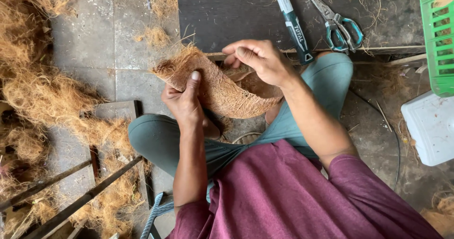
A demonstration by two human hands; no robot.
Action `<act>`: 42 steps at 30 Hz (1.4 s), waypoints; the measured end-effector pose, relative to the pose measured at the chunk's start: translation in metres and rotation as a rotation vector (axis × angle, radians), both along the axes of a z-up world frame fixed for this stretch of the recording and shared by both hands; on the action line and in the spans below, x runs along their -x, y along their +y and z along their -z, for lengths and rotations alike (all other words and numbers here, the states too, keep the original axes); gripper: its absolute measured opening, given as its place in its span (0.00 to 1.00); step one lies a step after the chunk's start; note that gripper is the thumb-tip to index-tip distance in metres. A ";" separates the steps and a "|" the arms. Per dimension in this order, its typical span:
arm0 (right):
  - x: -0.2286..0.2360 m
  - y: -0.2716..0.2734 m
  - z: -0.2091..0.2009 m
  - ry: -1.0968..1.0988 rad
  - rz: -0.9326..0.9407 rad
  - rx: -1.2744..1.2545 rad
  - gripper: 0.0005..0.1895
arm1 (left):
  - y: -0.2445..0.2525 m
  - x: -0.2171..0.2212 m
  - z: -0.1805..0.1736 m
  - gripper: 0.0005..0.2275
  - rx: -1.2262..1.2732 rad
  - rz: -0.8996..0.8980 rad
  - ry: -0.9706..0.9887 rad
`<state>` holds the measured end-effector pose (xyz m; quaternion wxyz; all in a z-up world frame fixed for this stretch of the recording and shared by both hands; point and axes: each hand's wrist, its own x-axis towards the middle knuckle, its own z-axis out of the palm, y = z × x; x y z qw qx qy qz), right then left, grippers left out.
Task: Trimming the edges of a molded coconut fiber object with scissors and shaping it with a mallet
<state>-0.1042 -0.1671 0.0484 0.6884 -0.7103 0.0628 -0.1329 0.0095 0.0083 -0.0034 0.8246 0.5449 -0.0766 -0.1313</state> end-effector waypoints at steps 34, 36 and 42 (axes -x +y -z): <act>0.010 0.008 0.029 0.047 0.352 0.258 0.05 | -0.014 -0.011 -0.058 0.06 -0.201 0.454 0.071; 0.043 -0.026 0.025 0.088 0.558 0.568 0.08 | -0.013 -0.022 -0.039 0.05 -0.218 0.542 0.080; 0.133 -0.101 0.050 0.677 0.834 1.047 0.16 | -0.018 -0.037 -0.031 0.04 -0.258 0.720 0.181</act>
